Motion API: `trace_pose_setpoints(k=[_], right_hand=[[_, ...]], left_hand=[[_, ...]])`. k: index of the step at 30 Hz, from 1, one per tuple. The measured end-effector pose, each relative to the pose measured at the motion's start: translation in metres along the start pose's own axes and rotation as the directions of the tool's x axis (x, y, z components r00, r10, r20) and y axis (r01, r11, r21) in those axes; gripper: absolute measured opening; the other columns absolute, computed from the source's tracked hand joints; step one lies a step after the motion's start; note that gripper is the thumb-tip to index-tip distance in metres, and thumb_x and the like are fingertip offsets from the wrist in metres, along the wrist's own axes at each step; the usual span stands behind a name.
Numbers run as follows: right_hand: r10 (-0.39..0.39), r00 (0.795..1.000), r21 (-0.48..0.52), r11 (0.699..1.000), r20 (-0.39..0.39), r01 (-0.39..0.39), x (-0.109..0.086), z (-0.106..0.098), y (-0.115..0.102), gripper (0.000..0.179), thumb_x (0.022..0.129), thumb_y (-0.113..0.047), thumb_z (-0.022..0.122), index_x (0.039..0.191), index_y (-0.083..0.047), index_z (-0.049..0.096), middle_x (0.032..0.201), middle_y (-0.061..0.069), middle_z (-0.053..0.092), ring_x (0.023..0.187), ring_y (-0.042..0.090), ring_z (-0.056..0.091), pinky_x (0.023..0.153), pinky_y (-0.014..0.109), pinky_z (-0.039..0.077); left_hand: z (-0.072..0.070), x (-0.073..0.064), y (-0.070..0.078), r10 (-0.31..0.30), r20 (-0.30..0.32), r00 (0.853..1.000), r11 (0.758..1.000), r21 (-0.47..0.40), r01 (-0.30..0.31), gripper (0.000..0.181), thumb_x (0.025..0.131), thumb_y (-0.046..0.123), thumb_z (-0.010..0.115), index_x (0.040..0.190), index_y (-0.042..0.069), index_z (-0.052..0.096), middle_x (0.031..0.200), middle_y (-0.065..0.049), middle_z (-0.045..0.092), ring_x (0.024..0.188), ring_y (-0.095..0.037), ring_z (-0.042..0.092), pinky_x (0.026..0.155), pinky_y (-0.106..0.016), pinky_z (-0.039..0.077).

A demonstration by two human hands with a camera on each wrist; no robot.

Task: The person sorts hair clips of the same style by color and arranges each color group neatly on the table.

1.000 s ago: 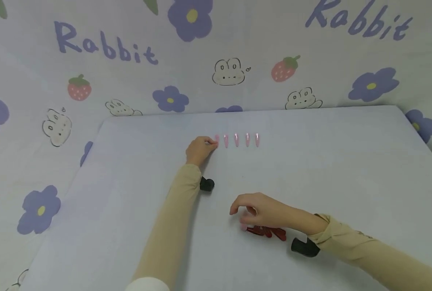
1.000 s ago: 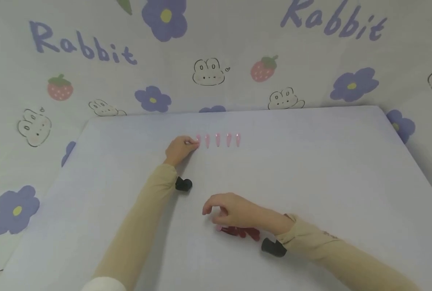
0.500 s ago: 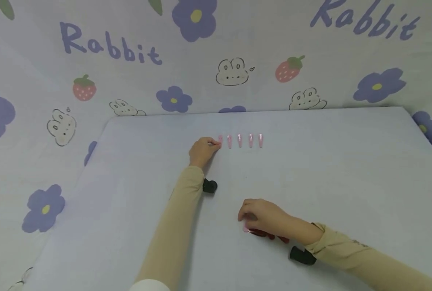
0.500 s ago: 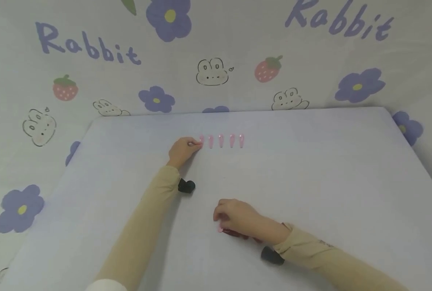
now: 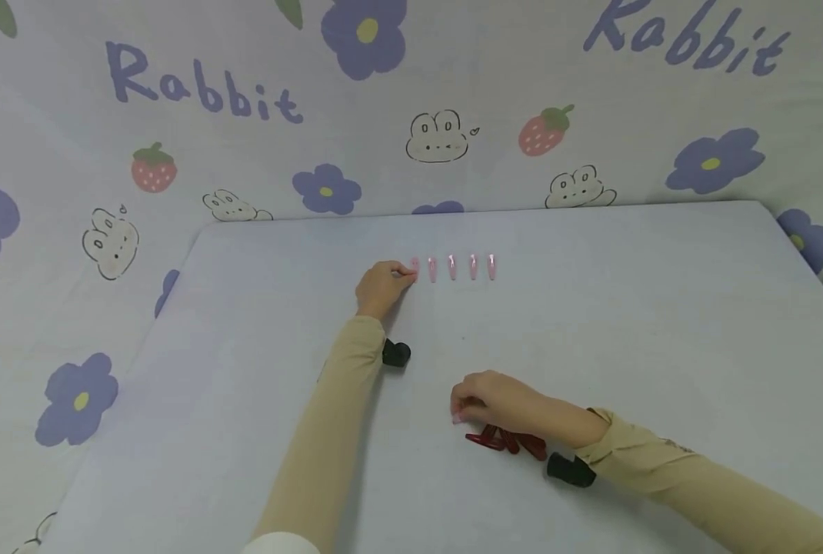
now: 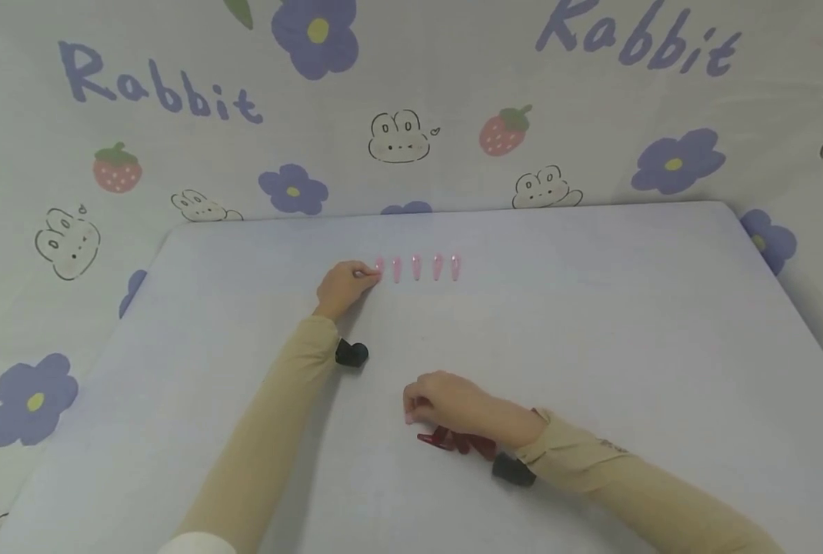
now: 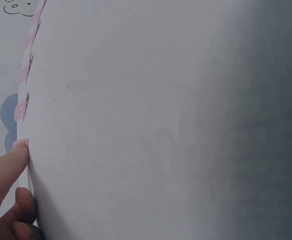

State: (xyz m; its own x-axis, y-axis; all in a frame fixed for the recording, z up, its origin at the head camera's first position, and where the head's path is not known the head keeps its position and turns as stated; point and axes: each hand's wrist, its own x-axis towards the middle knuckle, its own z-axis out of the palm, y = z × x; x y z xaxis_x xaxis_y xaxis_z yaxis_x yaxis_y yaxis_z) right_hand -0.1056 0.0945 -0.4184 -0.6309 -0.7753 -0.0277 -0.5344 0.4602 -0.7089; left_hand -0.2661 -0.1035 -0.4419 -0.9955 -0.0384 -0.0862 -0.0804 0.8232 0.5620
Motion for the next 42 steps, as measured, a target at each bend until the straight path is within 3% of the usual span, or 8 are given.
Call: trace_pose_setpoints(k=[9, 20, 24, 27, 30, 35, 38, 42], right_hand=[[0.001, 1.000, 0.080, 0.997, 0.011, -0.002, 0.002, -0.007, 0.005, 0.007, 0.089, -0.003, 0.053, 0.089, -0.010, 0.055, 0.086, -0.003, 0.059, 0.076, 0.009, 0.050, 0.068, 0.026, 0.043], [-0.028, 0.998, 0.066, 0.997, -0.048, 0.031, -0.001, -0.016, 0.013, 0.006, 0.091, -0.004, 0.050, 0.093, -0.010, 0.049, 0.065, -0.007, 0.047, 0.057, 0.005, 0.040, 0.050, 0.022, 0.036], [-0.048, 0.998, 0.067, 0.997, -0.031, 0.050, 0.001, -0.018, 0.022, 0.006, 0.091, -0.005, 0.051, 0.091, -0.012, 0.050, 0.065, -0.009, 0.046, 0.058, 0.004, 0.040, 0.052, 0.022, 0.036], [-0.050, 0.999, 0.127, 0.991, -0.017, 0.052, 0.001, -0.021, 0.030, 0.007, 0.090, -0.006, 0.053, 0.088, -0.012, 0.052, 0.069, -0.009, 0.049, 0.062, 0.006, 0.043, 0.057, 0.022, 0.038], [0.006, 1.000, 0.256, 0.967, -0.013, -0.003, 0.001, -0.028, 0.040, 0.001, 0.088, -0.008, 0.057, 0.087, -0.008, 0.056, 0.071, -0.004, 0.053, 0.063, 0.011, 0.045, 0.057, 0.024, 0.039], [0.170, 0.985, 0.451, 0.882, -0.037, -0.135, 0.003, -0.048, 0.059, 0.005, 0.086, -0.005, 0.059, 0.089, -0.002, 0.057, 0.076, 0.007, 0.057, 0.064, 0.021, 0.047, 0.053, 0.027, 0.041], [0.242, 0.964, 0.471, 0.867, -0.108, -0.164, 0.006, -0.063, 0.069, 0.007, 0.086, -0.003, 0.058, 0.090, 0.001, 0.056, 0.079, 0.011, 0.057, 0.068, 0.026, 0.048, 0.054, 0.029, 0.043], [0.331, 0.920, 0.436, 0.874, -0.210, -0.215, 0.012, -0.080, 0.084, 0.008, 0.086, -0.006, 0.058, 0.091, 0.000, 0.055, 0.082, 0.012, 0.056, 0.073, 0.028, 0.048, 0.056, 0.031, 0.042]], left_hand=[[-0.004, 0.001, 0.003, -0.044, -0.011, 0.999, 0.999, 0.001, 0.044, 0.018, 0.079, 0.037, 0.067, 0.089, 0.023, 0.071, 0.098, 0.002, 0.065, 0.070, -0.014, 0.048, 0.056, -0.030, 0.038], [0.001, 0.000, 0.001, -0.034, 0.011, 0.999, 0.999, -0.008, 0.034, 0.019, 0.079, 0.036, 0.067, 0.089, 0.021, 0.071, 0.100, 0.000, 0.064, 0.072, -0.014, 0.049, 0.058, -0.030, 0.039], [-0.001, 0.000, 0.002, -0.036, 0.007, 0.999, 0.999, -0.012, 0.036, 0.019, 0.079, 0.036, 0.067, 0.089, 0.021, 0.071, 0.099, 0.000, 0.064, 0.069, -0.014, 0.046, 0.055, -0.028, 0.037], [-0.002, 0.001, 0.002, -0.038, 0.010, 0.999, 0.999, -0.010, 0.038, 0.019, 0.079, 0.036, 0.067, 0.090, 0.021, 0.071, 0.098, 0.001, 0.064, 0.068, -0.013, 0.044, 0.054, -0.027, 0.035], [-0.002, 0.001, 0.001, -0.037, 0.012, 0.999, 0.999, -0.009, 0.037, 0.019, 0.079, 0.037, 0.067, 0.090, 0.021, 0.071, 0.097, 0.001, 0.064, 0.067, -0.013, 0.044, 0.053, -0.027, 0.035], [-0.001, 0.001, 0.001, -0.028, 0.013, 1.000, 1.000, -0.013, 0.028, 0.019, 0.079, 0.036, 0.067, 0.090, 0.021, 0.071, 0.100, 0.000, 0.064, 0.068, -0.014, 0.046, 0.055, -0.028, 0.036], [-0.002, 0.001, 0.001, -0.023, 0.013, 1.000, 1.000, -0.019, 0.024, 0.018, 0.079, 0.035, 0.067, 0.090, 0.021, 0.071, 0.101, 0.000, 0.064, 0.069, -0.014, 0.046, 0.056, -0.028, 0.036], [-0.001, 0.001, 0.001, -0.027, 0.007, 1.000, 0.999, -0.019, 0.028, 0.017, 0.079, 0.035, 0.068, 0.089, 0.021, 0.071, 0.100, 0.000, 0.064, 0.068, -0.014, 0.045, 0.055, -0.028, 0.036]])
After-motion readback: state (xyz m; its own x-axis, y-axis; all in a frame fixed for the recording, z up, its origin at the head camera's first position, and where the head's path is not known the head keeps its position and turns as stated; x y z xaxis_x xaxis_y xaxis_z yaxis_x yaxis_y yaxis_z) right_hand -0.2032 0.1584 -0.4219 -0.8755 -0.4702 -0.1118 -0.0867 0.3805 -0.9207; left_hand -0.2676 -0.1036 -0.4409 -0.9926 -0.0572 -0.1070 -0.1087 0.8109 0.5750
